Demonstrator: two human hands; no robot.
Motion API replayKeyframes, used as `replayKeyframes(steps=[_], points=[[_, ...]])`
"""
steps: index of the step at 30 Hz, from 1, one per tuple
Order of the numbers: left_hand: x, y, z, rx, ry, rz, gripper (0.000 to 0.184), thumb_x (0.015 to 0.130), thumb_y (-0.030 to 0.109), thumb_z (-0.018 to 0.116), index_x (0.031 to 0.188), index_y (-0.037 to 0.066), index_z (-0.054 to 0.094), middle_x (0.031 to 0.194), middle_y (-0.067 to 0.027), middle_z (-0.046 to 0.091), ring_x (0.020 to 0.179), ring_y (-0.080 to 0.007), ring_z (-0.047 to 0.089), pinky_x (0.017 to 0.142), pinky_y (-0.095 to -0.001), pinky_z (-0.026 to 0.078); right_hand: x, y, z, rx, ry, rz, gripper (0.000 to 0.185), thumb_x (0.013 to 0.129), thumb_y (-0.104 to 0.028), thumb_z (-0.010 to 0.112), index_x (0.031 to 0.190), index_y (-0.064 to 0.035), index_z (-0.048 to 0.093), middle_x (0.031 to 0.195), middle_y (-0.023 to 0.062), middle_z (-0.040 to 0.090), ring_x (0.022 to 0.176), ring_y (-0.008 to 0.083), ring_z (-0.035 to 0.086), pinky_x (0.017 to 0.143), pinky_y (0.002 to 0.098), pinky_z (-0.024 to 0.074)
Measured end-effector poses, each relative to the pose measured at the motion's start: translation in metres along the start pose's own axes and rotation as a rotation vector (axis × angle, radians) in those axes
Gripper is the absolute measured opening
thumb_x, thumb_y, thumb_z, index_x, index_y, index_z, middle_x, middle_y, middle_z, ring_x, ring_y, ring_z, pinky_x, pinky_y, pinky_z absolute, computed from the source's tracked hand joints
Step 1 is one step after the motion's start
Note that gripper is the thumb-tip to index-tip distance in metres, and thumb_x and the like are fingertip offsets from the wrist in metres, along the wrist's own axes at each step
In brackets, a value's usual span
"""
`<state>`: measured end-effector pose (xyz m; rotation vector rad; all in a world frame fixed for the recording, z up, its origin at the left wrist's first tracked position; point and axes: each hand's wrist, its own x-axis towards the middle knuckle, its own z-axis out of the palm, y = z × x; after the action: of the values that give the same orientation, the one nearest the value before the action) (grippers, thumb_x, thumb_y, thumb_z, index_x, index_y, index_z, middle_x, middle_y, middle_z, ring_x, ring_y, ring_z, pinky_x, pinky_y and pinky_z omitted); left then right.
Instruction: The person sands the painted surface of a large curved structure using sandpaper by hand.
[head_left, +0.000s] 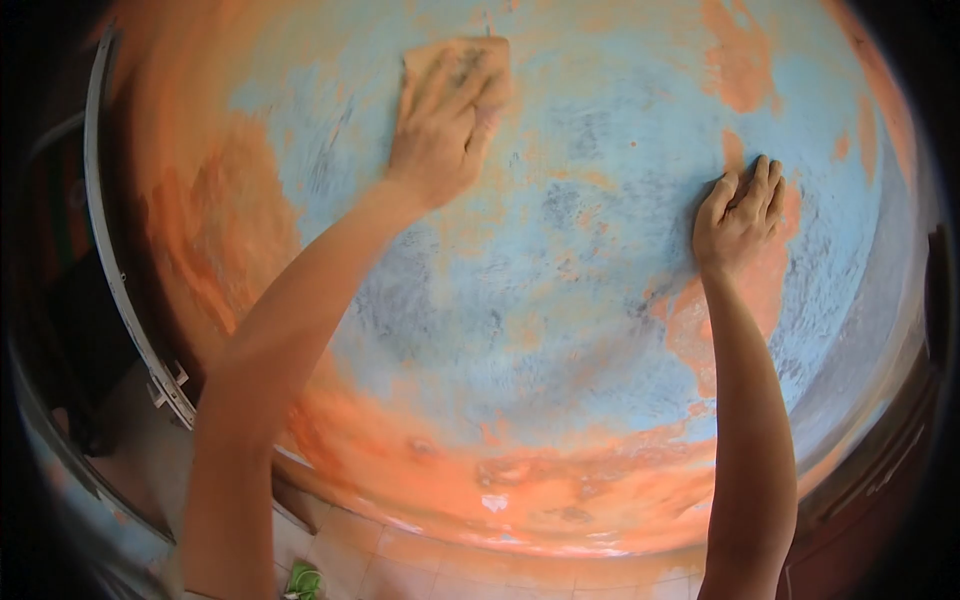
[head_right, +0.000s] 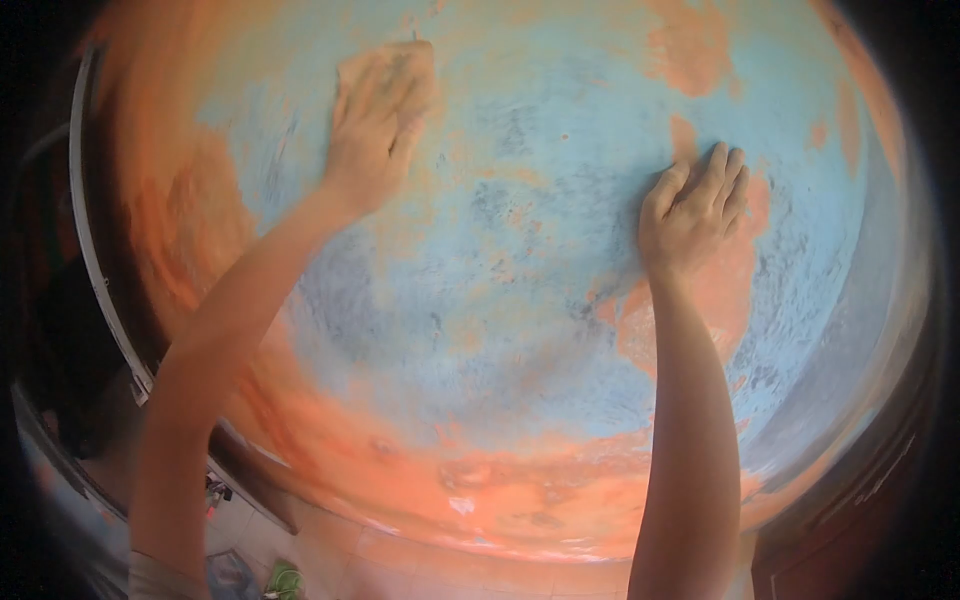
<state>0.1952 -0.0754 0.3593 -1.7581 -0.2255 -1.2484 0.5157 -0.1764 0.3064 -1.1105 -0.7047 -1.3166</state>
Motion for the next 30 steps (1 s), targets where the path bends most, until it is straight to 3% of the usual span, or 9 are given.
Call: replayKeyframes(steps=[2,4,5,10,15,20,21,23,30], points=[[-0.007,0.007,-0.003,-0.018,0.039,-0.024,0.036,0.097,0.030,0.053,0.132,0.024,0.057,0.141,0.0008,0.051,0.137,-0.0233,0.039,0.115,-0.0477,0.027,0.001,-0.001,0.001,-0.004,-0.004,-0.006,0.051,0.094,-0.027,0.048,0.136,0.0017,0.047,0.145,0.0227,0.042,0.139,0.0387,0.031,0.111,0.0525,0.0246],[-0.020,0.007,-0.015,-0.229,-0.345,0.536,0.034,0.099,0.026,0.048,0.131,0.020,0.057,0.140,-0.0036,0.052,0.134,-0.0305,0.040,0.111,-0.0508,0.028,0.000,0.003,-0.002,-0.019,0.005,0.014,0.051,0.094,-0.027,0.048,0.136,0.0018,0.047,0.145,0.0228,0.042,0.139,0.0390,0.031,0.111,0.0527,0.0250],[-0.012,0.002,-0.010,-0.234,-0.351,0.547,0.034,0.099,0.026,0.048,0.131,0.020,0.057,0.140,-0.0036,0.052,0.134,-0.0305,0.040,0.111,-0.0508,0.028,0.000,0.003,-0.002,-0.004,-0.005,0.013,0.052,0.094,-0.028,0.048,0.137,0.0017,0.047,0.146,0.0227,0.041,0.139,0.0394,0.031,0.111,0.0528,0.0249],[0.005,0.013,-0.001,0.012,0.063,0.000,0.033,0.098,0.027,0.050,0.129,0.022,0.059,0.136,-0.0011,0.055,0.132,-0.0299,0.043,0.109,-0.0501,0.032,0.000,0.002,0.002,0.016,-0.001,-0.018,0.053,0.094,-0.028,0.048,0.138,0.0015,0.045,0.146,0.0229,0.040,0.139,0.0396,0.030,0.111,0.0527,0.0250],[-0.017,0.014,-0.008,-0.362,-0.297,0.599,0.028,0.097,0.020,0.050,0.121,0.019,0.064,0.132,0.0000,0.058,0.130,-0.0327,0.045,0.109,-0.0500,0.032,-0.003,0.006,0.002,0.023,-0.004,-0.006,0.053,0.094,-0.030,0.048,0.138,0.0001,0.045,0.147,0.0211,0.040,0.139,0.0386,0.031,0.110,0.0532,0.0254],[0.001,0.012,-0.002,0.142,0.023,-0.040,0.027,0.095,0.019,0.053,0.119,0.021,0.066,0.132,0.0010,0.058,0.132,-0.0288,0.044,0.111,-0.0473,0.032,-0.003,0.003,0.001,0.010,-0.023,0.020,0.053,0.094,-0.029,0.048,0.138,-0.0008,0.045,0.148,0.0207,0.040,0.139,0.0382,0.030,0.111,0.0532,0.0242],[-0.008,0.008,-0.003,0.139,0.026,-0.046,0.027,0.095,0.019,0.053,0.119,0.021,0.066,0.132,0.0010,0.058,0.132,-0.0288,0.044,0.111,-0.0473,0.032,-0.003,0.004,0.000,-0.012,-0.036,0.033,0.052,0.094,-0.029,0.048,0.138,-0.0009,0.045,0.147,0.0209,0.040,0.140,0.0381,0.030,0.111,0.0531,0.0239],[-0.025,-0.004,-0.011,-0.129,-0.258,0.557,0.030,0.095,0.022,0.054,0.124,0.020,0.063,0.138,0.0000,0.054,0.135,-0.0284,0.039,0.112,-0.0477,0.030,-0.003,0.003,-0.003,0.007,-0.017,0.033,0.053,0.094,-0.029,0.048,0.138,-0.0009,0.045,0.147,0.0210,0.040,0.140,0.0382,0.030,0.111,0.0532,0.0240],[-0.005,-0.002,-0.009,-0.017,-0.016,0.076,0.032,0.094,0.024,0.056,0.126,0.022,0.062,0.142,-0.0015,0.050,0.135,-0.0259,0.040,0.109,-0.0473,0.033,-0.003,0.003,0.001,-0.009,-0.016,0.029,0.053,0.094,-0.030,0.048,0.138,-0.0009,0.046,0.146,0.0211,0.042,0.139,0.0382,0.031,0.112,0.0527,0.0241]])
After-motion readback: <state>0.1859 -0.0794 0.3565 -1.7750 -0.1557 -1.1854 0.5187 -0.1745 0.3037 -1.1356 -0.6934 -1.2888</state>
